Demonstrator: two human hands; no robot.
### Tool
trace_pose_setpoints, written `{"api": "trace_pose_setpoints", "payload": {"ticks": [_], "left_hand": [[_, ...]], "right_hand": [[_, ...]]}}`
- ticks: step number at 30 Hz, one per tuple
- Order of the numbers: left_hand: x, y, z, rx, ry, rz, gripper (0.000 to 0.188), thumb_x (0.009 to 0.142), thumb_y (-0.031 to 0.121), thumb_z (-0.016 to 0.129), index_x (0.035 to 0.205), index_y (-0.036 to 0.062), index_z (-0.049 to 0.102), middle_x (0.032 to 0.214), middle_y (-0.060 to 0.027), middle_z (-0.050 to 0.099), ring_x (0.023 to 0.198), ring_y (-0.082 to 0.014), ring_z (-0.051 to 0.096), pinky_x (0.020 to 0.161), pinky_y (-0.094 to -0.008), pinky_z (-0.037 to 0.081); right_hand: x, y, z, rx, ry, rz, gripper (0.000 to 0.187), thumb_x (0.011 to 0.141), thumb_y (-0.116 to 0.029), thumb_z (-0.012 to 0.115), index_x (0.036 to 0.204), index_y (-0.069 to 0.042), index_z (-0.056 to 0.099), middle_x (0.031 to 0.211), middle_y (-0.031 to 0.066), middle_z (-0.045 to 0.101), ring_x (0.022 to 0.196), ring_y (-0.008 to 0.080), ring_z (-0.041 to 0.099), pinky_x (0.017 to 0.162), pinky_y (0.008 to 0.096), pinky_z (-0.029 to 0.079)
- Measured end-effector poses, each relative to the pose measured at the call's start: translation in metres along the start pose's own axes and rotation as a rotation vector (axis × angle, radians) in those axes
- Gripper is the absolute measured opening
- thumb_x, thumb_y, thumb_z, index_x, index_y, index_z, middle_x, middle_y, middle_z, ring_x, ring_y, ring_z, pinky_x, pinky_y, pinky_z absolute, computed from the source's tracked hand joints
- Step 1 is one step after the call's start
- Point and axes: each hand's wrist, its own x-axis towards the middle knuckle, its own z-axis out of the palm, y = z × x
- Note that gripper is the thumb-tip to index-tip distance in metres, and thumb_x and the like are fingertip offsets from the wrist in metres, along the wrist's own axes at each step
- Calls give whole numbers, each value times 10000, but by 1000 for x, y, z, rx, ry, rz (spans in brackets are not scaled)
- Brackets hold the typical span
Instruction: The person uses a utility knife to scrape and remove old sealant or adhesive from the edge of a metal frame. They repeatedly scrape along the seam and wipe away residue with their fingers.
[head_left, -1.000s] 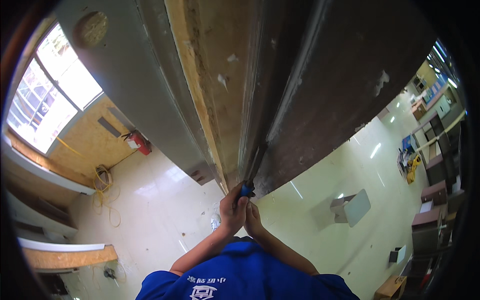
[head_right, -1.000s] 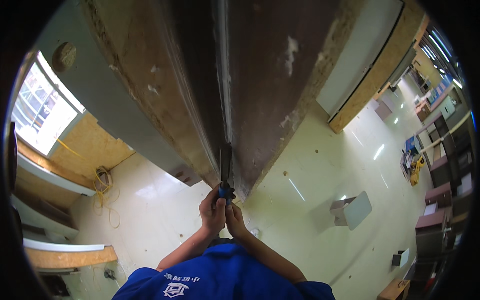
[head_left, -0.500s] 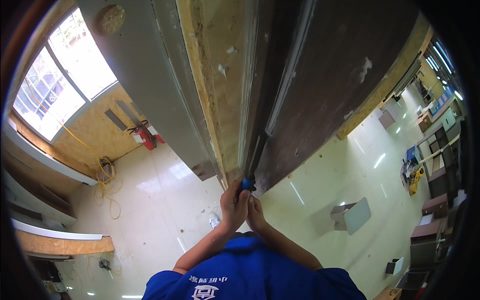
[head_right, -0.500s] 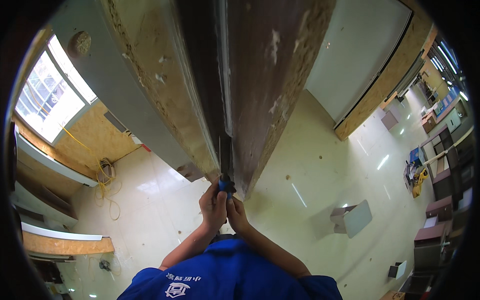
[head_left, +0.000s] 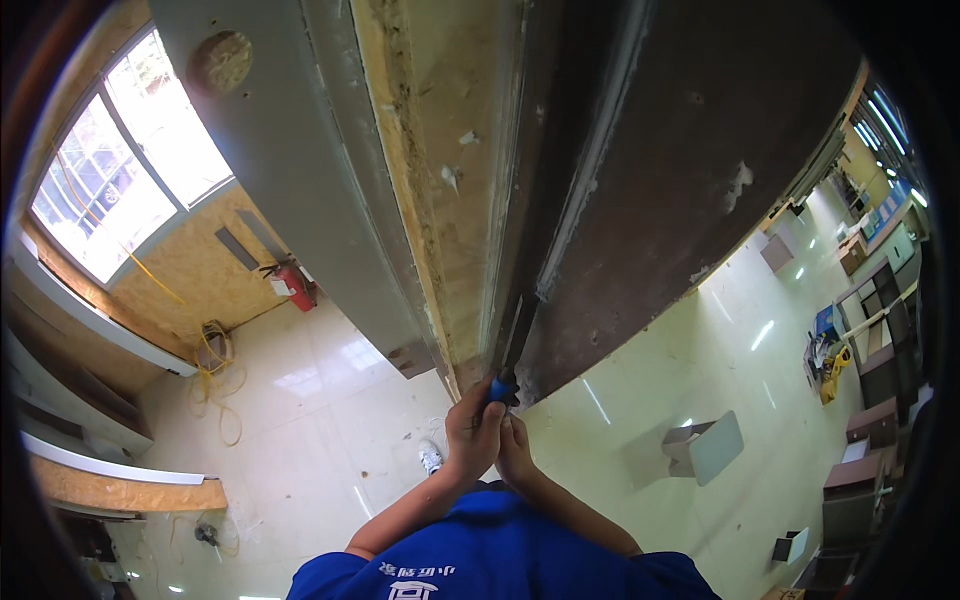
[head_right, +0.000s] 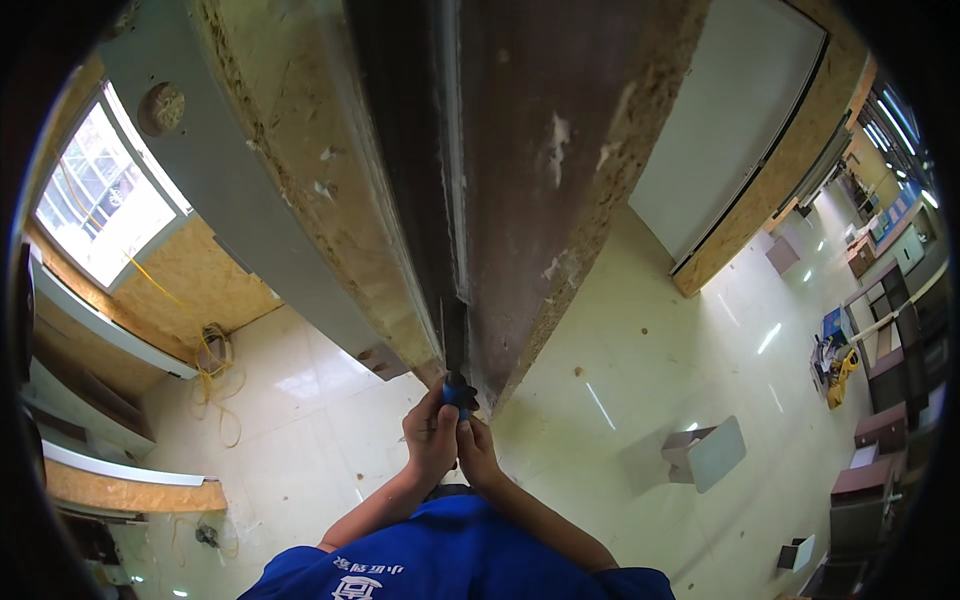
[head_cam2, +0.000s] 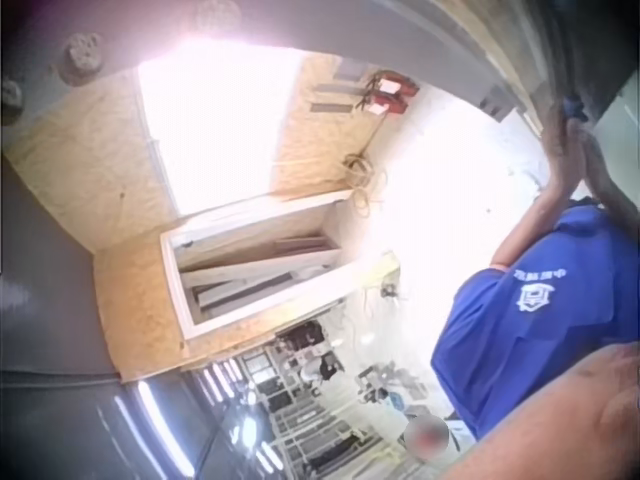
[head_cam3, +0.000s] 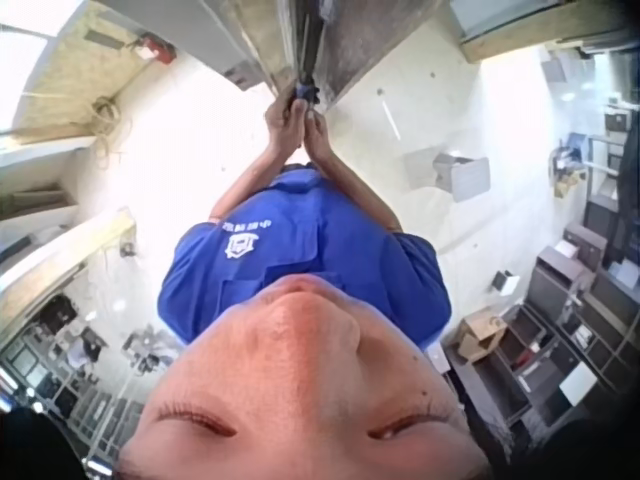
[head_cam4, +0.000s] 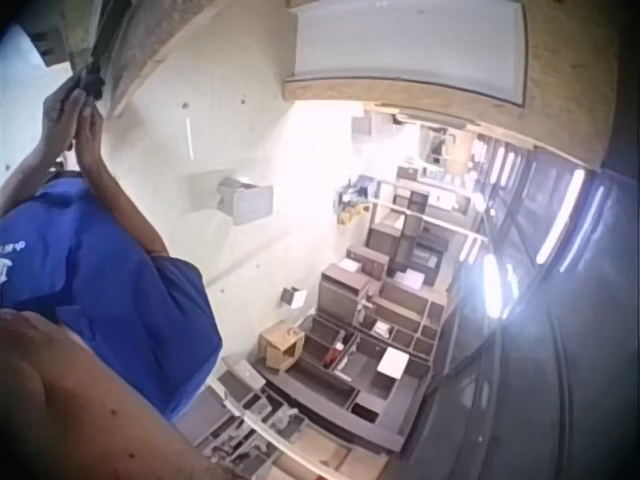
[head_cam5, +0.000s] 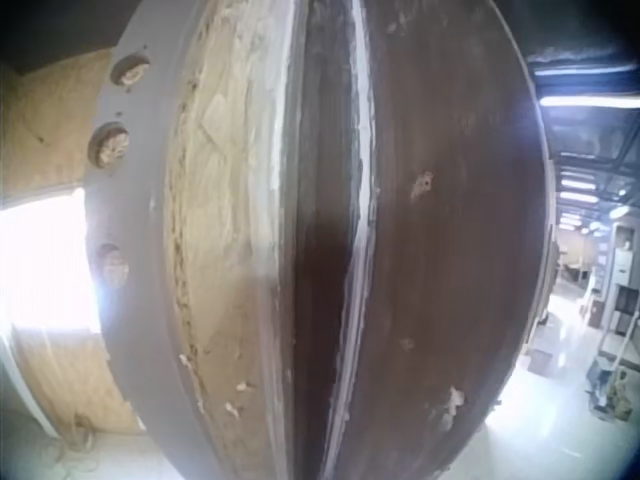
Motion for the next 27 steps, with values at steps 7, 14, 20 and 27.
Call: {"api": "trace_pose_setpoints", "payload": {"ticks": [7, 14, 20, 27], "left_hand": [[2, 5, 3, -75, -30, -41, 312, 936, 39, 488, 1230, -58, 534, 921, -93, 643, 831, -135, 595, 752, -254, 489], [7, -10, 4, 4, 40, 40, 316, 916, 2, 498, 1223, -57, 549, 933, -65, 638, 825, -92, 568, 737, -227, 468], [8, 3, 3, 59, 44, 14, 323, 913, -5, 488, 1225, -56, 552, 945, -73, 638, 850, -96, 565, 766, -235, 466], [8, 4, 5, 11, 64, 23, 317, 911, -2, 490, 1216, -39, 567, 954, -73, 644, 871, -109, 577, 783, -245, 469]], "right_hand": [[2, -2, 3, -2, 15, -62, 372, 1010, -375, 379, 993, -46, 551, 735, 13, 573, 582, 79, 533, 492, 228, 424], [11, 12, -4, 13, -5, -7, 381, 1033, -379, 350, 1010, -43, 528, 780, 23, 559, 659, 92, 536, 573, 239, 430], [13, 2, -2, -2, -38, 27, 440, 1031, -416, 353, 1060, -22, 548, 895, 44, 608, 784, 112, 600, 670, 254, 490], [8, -21, 8, -57, -26, 76, 425, 1017, -451, 370, 906, -73, 528, 657, -3, 534, 510, 77, 503, 439, 228, 392]]}}
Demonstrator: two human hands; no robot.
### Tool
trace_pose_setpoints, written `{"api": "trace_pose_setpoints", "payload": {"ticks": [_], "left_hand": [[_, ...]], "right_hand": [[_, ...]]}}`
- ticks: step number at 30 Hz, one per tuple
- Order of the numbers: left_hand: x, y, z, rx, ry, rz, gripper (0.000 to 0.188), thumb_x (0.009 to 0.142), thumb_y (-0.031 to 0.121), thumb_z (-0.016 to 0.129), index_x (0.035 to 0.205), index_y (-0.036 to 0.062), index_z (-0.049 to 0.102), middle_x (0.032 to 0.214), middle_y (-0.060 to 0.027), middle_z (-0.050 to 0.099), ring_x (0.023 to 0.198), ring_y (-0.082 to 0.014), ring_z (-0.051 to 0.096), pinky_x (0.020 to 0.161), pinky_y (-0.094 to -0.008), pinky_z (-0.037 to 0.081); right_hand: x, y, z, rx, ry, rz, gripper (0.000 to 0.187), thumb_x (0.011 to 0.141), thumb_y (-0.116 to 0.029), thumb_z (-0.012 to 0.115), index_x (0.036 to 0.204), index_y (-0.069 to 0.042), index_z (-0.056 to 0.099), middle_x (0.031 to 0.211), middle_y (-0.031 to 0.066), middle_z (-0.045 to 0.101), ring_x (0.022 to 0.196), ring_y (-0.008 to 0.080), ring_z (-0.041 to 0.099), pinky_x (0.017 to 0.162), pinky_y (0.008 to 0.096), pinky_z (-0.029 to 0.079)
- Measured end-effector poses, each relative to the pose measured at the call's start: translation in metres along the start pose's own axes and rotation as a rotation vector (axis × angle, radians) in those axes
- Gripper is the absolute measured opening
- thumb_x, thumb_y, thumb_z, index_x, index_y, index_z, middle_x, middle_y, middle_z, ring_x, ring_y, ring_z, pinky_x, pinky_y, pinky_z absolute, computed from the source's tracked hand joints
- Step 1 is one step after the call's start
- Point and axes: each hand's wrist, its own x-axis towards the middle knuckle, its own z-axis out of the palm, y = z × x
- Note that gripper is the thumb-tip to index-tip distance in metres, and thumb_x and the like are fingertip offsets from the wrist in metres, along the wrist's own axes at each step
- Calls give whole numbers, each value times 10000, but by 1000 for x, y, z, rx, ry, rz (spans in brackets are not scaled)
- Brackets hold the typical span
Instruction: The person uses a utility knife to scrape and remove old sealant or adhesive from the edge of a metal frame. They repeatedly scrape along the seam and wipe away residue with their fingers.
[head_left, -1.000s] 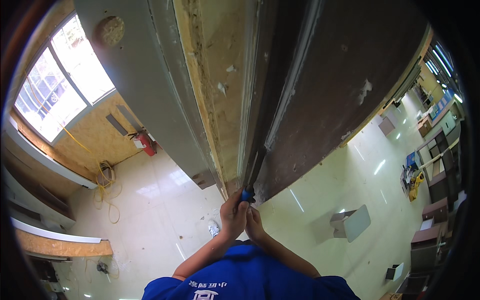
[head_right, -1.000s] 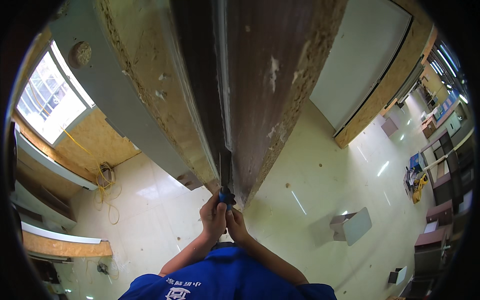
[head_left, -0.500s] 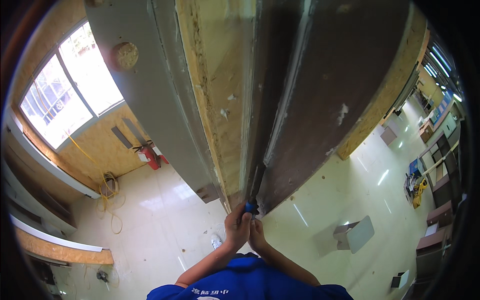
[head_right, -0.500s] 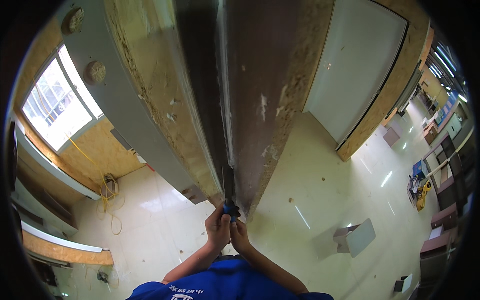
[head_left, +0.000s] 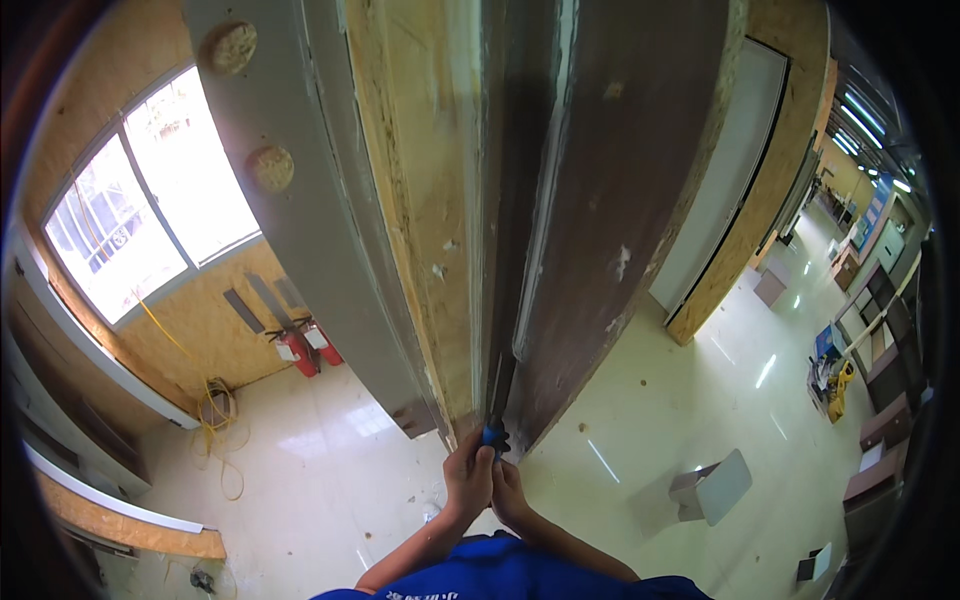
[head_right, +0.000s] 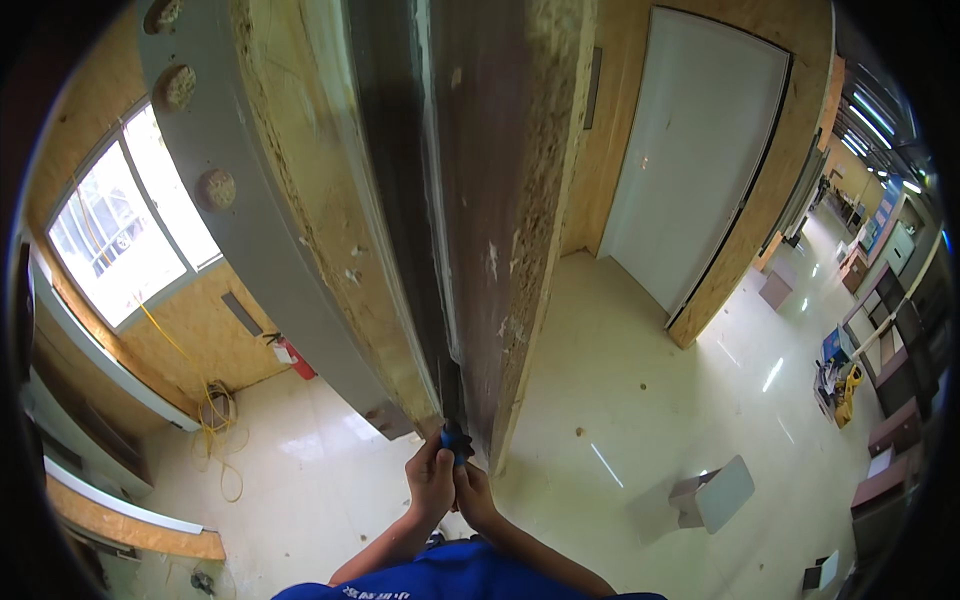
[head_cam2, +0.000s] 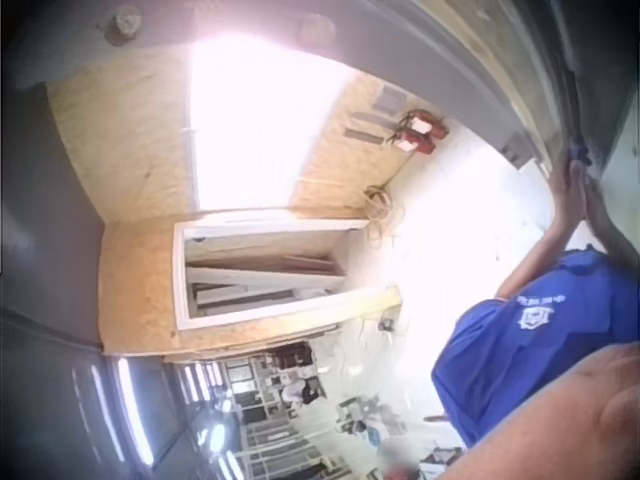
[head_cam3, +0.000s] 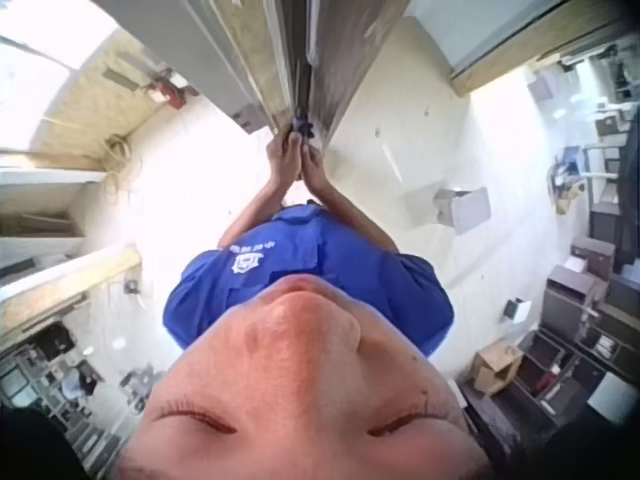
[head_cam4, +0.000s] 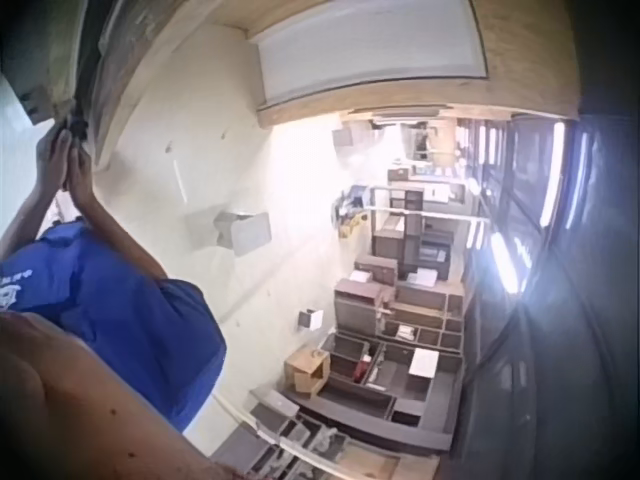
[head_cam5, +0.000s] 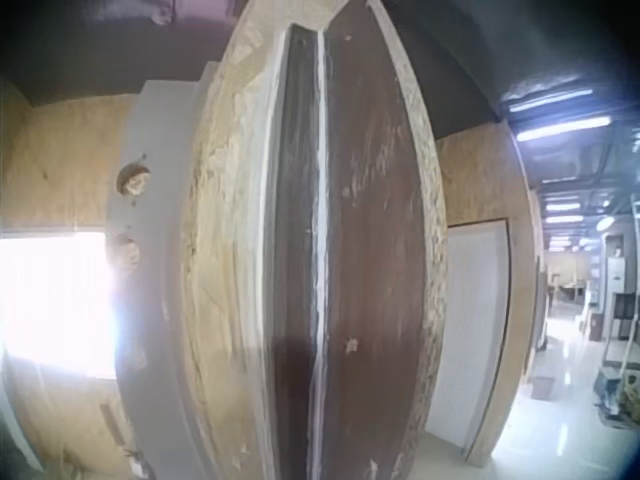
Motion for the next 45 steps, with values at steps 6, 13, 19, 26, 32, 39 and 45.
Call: {"api": "trace_pose_setpoints", "payload": {"ticks": [6, 13, 19, 26, 32, 39, 45], "left_hand": [[2, -1, -7, -14, -17, -52, 301, 916, 7, 490, 1200, -44, 576, 957, -71, 646, 875, -100, 575, 786, -231, 465], [-5, 5, -1, 2, 12, -50, 239, 950, 81, 467, 1111, -23, 609, 867, -38, 632, 765, -81, 541, 678, -220, 445], [3, -1, -2, 20, 10, -49, 231, 949, 68, 476, 1109, -31, 610, 892, -40, 637, 801, -82, 552, 711, -223, 453], [3, 14, -3, -68, -30, -69, 257, 937, 41, 480, 1146, -55, 595, 916, -64, 646, 808, -103, 576, 736, -242, 477], [7, 21, -2, -31, -29, -28, 262, 932, 43, 505, 1157, -59, 593, 906, -68, 645, 808, -106, 589, 730, -236, 481], [1, 33, -4, 76, -1, -60, 235, 925, 58, 533, 1109, -68, 609, 892, -64, 640, 797, -97, 577, 724, -223, 470], [-4, 33, 1, -142, 72, -77, 224, 942, 99, 505, 1024, -72, 624, 869, -57, 639, 774, -105, 572, 704, -239, 463]], "right_hand": [[5, 13, -4, 18, -50, 8, 392, 1026, -410, 365, 914, -74, 533, 687, 13, 555, 539, 91, 535, 453, 229, 420], [-5, 13, 7, 71, 69, -20, 415, 1023, -418, 373, 854, -65, 512, 569, 17, 502, 435, 86, 456, 401, 236, 361], [0, -3, 4, 72, 23, 33, 397, 1023, -408, 377, 875, -66, 513, 570, 18, 495, 435, 95, 455, 401, 242, 363], [-6, -12, 10, 73, -6, 59, 411, 1018, -433, 371, 890, -72, 521, 586, 18, 507, 441, 94, 464, 401, 236, 372], [-2, -15, 9, 66, -8, 74, 456, 1011, -484, 344, 891, -90, 541, 590, 9, 521, 452, 95, 495, 396, 226, 382], [-10, -7, 10, 102, -10, 21, 442, 1011, -471, 359, 922, -79, 541, 615, 11, 527, 458, 95, 500, 393, 233, 386], [-17, -21, 20, 132, -22, 89, 440, 999, -480, 408, 847, -79, 510, 556, 8, 468, 424, 91, 427, 391, 237, 334]]}}
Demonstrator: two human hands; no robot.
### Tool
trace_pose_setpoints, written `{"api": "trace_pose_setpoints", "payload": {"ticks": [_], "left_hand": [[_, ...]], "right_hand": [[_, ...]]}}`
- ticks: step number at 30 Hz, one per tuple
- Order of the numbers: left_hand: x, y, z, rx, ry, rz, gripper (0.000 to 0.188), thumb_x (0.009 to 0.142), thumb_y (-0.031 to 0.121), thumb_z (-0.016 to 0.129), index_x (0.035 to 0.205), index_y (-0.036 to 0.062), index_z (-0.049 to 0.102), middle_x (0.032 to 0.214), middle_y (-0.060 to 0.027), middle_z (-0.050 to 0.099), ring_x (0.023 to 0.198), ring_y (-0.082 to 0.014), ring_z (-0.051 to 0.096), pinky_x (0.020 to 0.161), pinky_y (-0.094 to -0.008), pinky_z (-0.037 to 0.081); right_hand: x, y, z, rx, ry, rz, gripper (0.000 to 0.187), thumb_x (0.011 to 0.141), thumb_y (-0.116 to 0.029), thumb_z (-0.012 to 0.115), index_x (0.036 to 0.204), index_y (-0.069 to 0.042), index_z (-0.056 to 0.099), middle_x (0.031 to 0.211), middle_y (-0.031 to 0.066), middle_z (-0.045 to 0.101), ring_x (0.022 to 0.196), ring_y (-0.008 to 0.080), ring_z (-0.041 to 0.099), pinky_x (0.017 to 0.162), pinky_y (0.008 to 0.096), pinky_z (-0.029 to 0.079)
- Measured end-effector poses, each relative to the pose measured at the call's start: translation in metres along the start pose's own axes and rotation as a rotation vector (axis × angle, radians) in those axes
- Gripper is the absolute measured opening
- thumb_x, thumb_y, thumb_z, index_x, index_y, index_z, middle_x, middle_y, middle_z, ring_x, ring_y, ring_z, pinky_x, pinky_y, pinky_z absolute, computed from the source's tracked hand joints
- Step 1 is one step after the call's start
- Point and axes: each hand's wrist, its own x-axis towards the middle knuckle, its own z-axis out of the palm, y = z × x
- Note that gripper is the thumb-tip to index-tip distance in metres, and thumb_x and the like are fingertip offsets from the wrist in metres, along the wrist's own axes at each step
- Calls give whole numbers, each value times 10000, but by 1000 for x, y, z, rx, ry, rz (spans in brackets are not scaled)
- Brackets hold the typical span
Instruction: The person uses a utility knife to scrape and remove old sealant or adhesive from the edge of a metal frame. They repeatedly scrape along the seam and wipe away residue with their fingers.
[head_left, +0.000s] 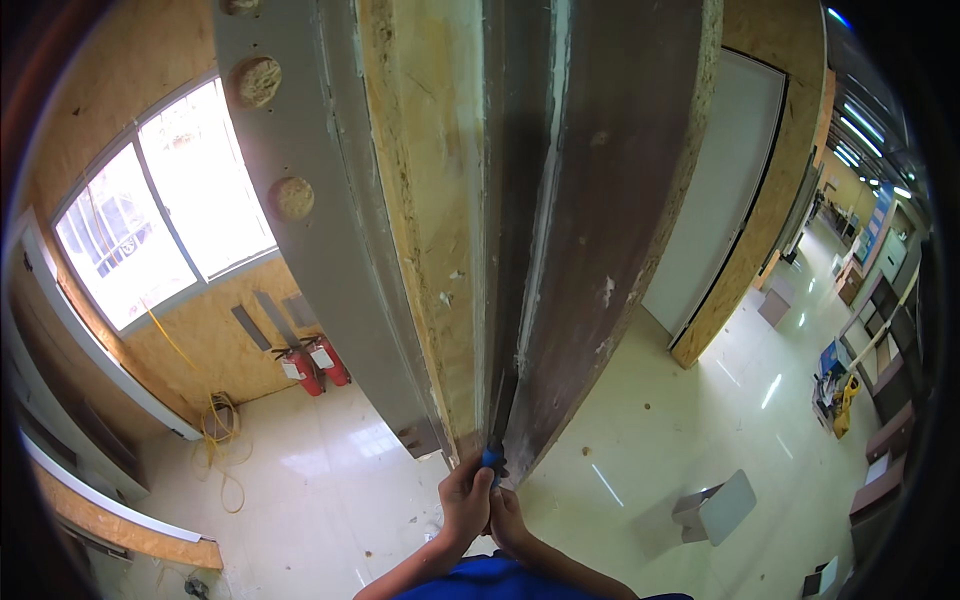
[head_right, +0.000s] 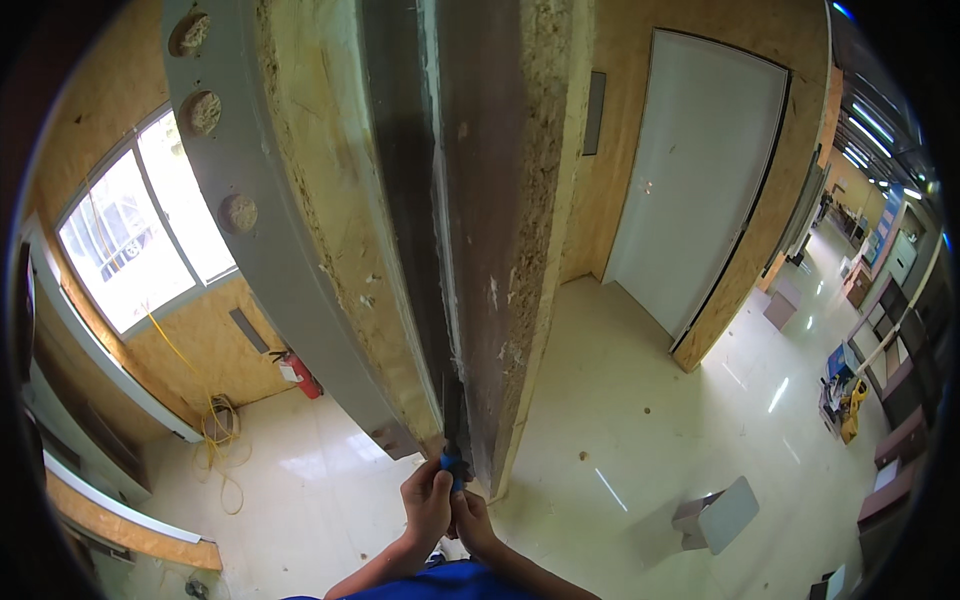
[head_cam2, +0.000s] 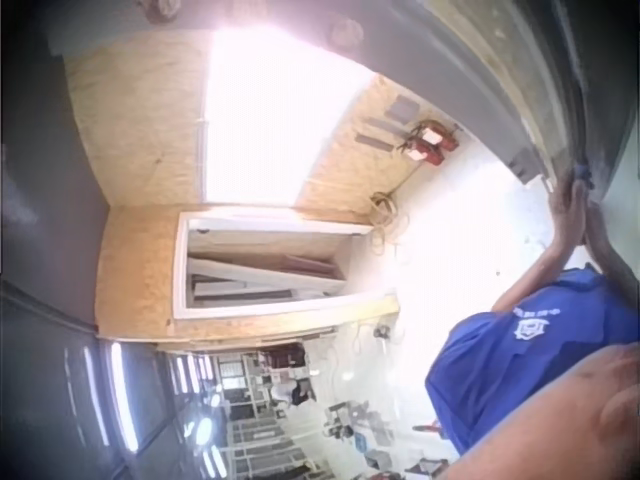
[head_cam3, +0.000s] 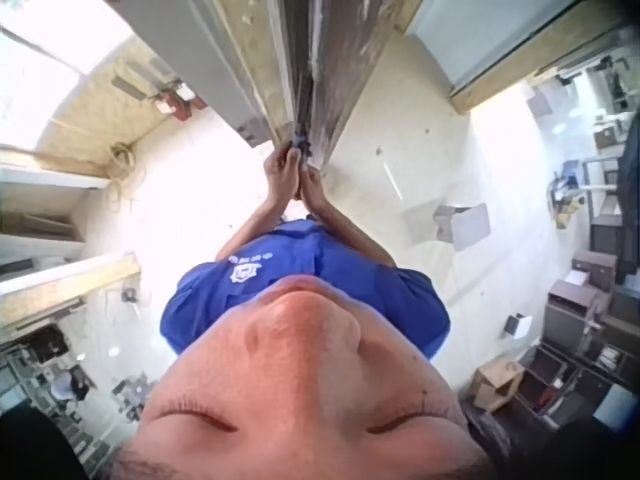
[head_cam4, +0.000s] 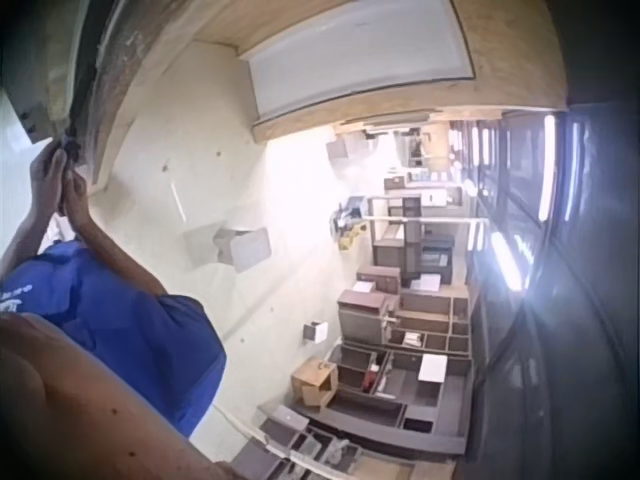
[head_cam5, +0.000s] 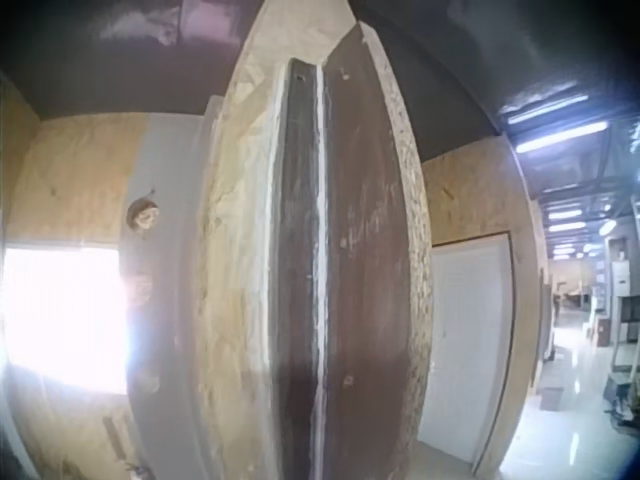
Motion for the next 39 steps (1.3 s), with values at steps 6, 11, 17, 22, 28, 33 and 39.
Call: {"api": "trace_pose_setpoints", "payload": {"ticks": [6, 11, 17, 22, 28, 33, 39], "left_hand": [[0, -22, -10, 43, -5, 23, 210, 931, 39, 527, 1102, -68, 584, 922, -100, 659, 838, -141, 615, 765, -253, 489], [1, -14, -6, 83, -41, 64, 222, 903, -13, 536, 1111, -70, 590, 946, -95, 654, 865, -135, 610, 802, -257, 487], [1, -27, -11, 9, -25, -9, 221, 925, 44, 533, 1110, -70, 574, 931, -115, 655, 838, -166, 625, 777, -279, 502], [-2, -26, -16, 31, -26, -18, 243, 905, -5, 538, 1137, -62, 584, 945, -93, 652, 853, -138, 611, 784, -263, 491], [0, -34, -29, -30, -102, -35, 241, 921, 24, 523, 1137, -74, 566, 904, -80, 639, 826, -142, 602, 757, -256, 487], [-34, -38, -73, -90, -63, 353, 333, 940, 234, 607, 1128, -34, 548, 923, -132, 600, 775, -175, 599, 683, -286, 499], [-30, -24, -132, 71, -76, 324, 370, 919, 293, 638, 1076, -31, 552, 871, -152, 608, 733, -192, 607, 628, -296, 495]], "right_hand": [[4, 7, -3, 9, 7, 24, 444, 1014, -462, 366, 835, -81, 503, 557, 9, 462, 428, 91, 414, 396, 242, 330], [8, 5, -8, 31, 15, 15, 449, 1011, -482, 343, 858, -98, 518, 565, 5, 482, 411, 95, 434, 371, 240, 335], [6, 14, -7, -27, -35, -12, 468, 1007, -504, 335, 855, -99, 513, 556, 5, 477, 399, 85, 422, 359, 238, 324], [0, 13, -3, 47, 2, 62, 475, 1003, -506, 352, 859, -83, 514, 559, 14, 478, 400, 100, 435, 362, 244, 334], [11, 24, -23, -39, -77, -20, 433, 1003, -438, 427, 780, -77, 511, 580, 10, 492, 441, 89, 438, 405, 248, 354], [-8, -21, -6, -575, -92, -288, 231, 919, -190, 612, 753, -35, 572, 622, 29, 562, 544, 80, 490, 479, 257, 370], [-13, -143, 51, -795, 131, -1345, 295, 663, -45, 793, 855, -122, 583, 874, 65, 627, 738, 235, 629, 675, 397, 517]]}}
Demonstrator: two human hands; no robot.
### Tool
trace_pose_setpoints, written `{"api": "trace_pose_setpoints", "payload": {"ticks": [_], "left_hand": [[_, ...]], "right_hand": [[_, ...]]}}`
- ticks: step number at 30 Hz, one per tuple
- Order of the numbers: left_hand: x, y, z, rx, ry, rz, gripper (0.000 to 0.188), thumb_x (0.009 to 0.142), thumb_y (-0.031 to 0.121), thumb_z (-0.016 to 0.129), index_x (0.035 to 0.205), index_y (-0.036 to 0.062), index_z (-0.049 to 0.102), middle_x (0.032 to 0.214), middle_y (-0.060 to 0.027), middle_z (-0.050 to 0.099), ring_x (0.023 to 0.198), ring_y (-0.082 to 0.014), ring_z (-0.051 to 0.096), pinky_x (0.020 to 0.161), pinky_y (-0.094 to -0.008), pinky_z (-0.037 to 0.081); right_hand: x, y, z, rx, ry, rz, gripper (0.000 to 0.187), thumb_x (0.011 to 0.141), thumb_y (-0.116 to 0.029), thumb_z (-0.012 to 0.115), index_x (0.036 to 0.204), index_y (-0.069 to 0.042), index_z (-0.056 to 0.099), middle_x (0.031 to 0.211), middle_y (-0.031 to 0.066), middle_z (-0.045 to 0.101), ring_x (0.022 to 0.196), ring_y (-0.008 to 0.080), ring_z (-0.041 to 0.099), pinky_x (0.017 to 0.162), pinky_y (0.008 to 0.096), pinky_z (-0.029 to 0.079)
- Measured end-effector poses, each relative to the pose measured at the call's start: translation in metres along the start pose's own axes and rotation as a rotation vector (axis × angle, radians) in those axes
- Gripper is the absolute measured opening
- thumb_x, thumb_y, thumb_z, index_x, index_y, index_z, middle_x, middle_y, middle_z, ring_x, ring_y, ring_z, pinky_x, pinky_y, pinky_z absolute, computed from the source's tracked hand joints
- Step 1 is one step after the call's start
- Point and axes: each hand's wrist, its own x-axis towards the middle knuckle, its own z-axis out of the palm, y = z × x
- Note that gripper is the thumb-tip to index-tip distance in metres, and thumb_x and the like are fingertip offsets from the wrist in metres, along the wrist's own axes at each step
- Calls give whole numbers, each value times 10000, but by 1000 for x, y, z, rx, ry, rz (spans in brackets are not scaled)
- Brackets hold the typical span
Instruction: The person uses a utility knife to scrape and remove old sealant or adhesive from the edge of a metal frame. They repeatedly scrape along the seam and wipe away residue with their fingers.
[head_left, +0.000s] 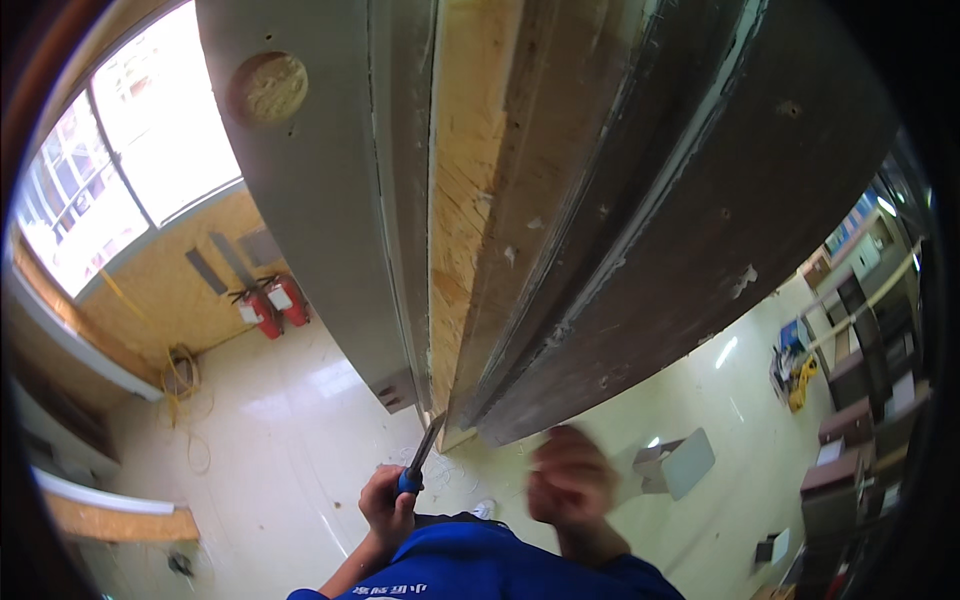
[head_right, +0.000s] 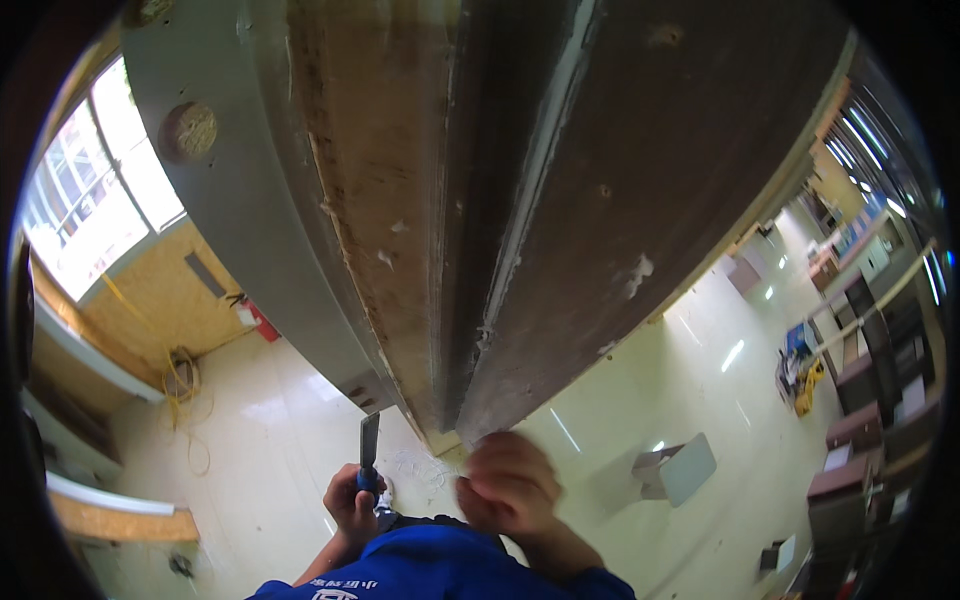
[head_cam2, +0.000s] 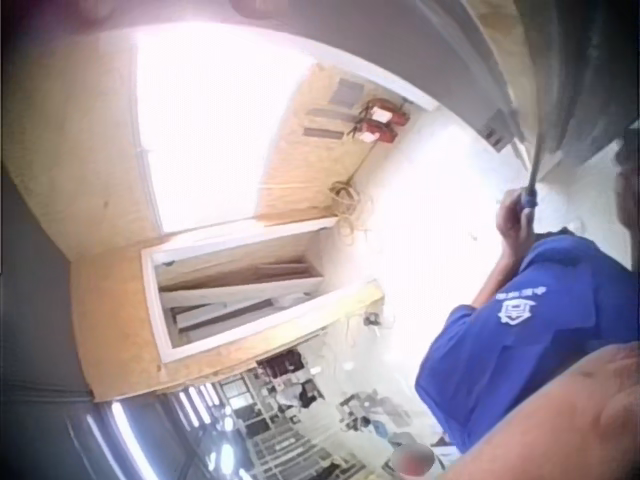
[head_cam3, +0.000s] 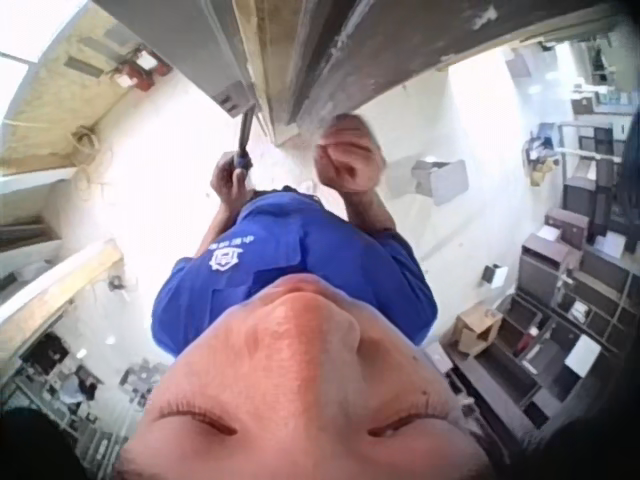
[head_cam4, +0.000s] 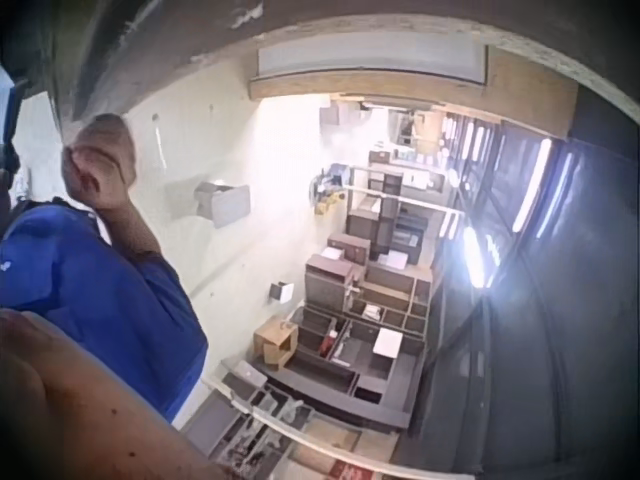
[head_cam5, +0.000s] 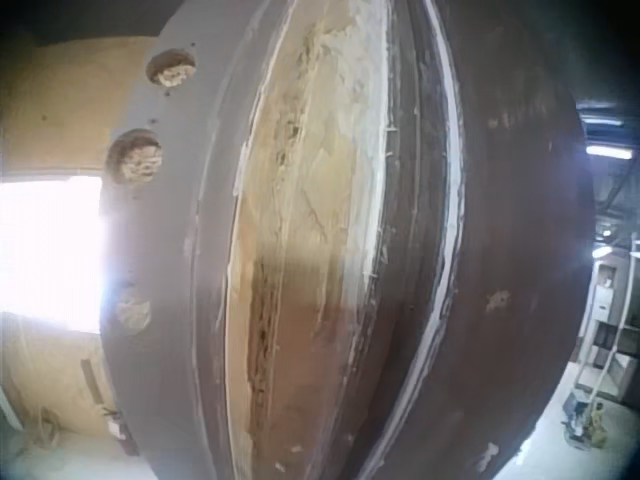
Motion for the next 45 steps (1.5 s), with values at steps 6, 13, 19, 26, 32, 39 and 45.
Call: {"api": "trace_pose_setpoints", "payload": {"ticks": [6, 13, 19, 26, 32, 39, 45], "left_hand": [[32, -6, -74, -18, -206, -75, 413, 903, 337, 655, 1022, -47, 559, 823, -145, 615, 696, -193, 605, 618, -301, 485], [52, -33, -147, -32, -387, -148, 463, 908, 410, 627, 1018, -30, 531, 769, -104, 583, 623, -154, 578, 528, -264, 458], [70, -40, -174, -170, -366, -231, 408, 910, 320, 642, 1042, -52, 538, 805, -119, 601, 663, -165, 595, 585, -266, 482], [75, -60, -215, -38, -367, -403, 255, 965, 250, 540, 1086, 26, 547, 828, -30, 600, 654, -70, 495, 564, -206, 404], [77, -58, -224, -63, -329, -477, 226, 976, 241, 529, 1067, 35, 546, 811, -19, 592, 639, -68, 485, 555, -193, 390], [84, -53, -232, -63, -366, -491, 225, 979, 245, 526, 1060, 35, 543, 786, -12, 581, 633, -69, 484, 550, -197, 386], [81, -55, -244, -77, -393, -489, 238, 979, 243, 527, 1083, 29, 538, 808, -22, 583, 665, -84, 505, 589, -211, 417]], "right_hand": [[73, -28, 3, -1140, -51, -134, 344, 717, -259, 814, 1010, -157, 667, 1457, 309, 277, 1373, 557, 152, 1086, 679, 76], [80, -5, 31, -1436, 139, -171, 308, 691, -157, 812, 981, -181, 709, 1495, 229, 311, 1385, 525, 175, 1100, 646, 98], [76, 4, 34, -1500, 236, -317, 228, 685, -103, 797, 863, -183, 680, 1372, 106, 501, 1363, 422, 307, 1121, 600, 142], [84, -8, 30, -1528, 169, -310, 250, 681, -125, 789, 886, -133, 647, 1367, 107, 489, 1361, 406, 313, 1124, 588, 166], [76, -6, 46, -1530, 223, -252, 279, 666, -123, 794, 913, -156, 668, 1398, 113, 454, 1365, 413, 296, 1108, 604, 185], [90, -9, 39, -1629, 196, -323, 211, 676, -103, 772, 824, -144, 628, 1301, 62, 515, 1323, 353, 362, 1089, 601, 224], [100, -20, 32, -1634, 26, -354, 266, 683, -143, 770, 904, -139, 622, 1342, 59, 490, 1343, 334, 352, 1100, 589, 238]]}}
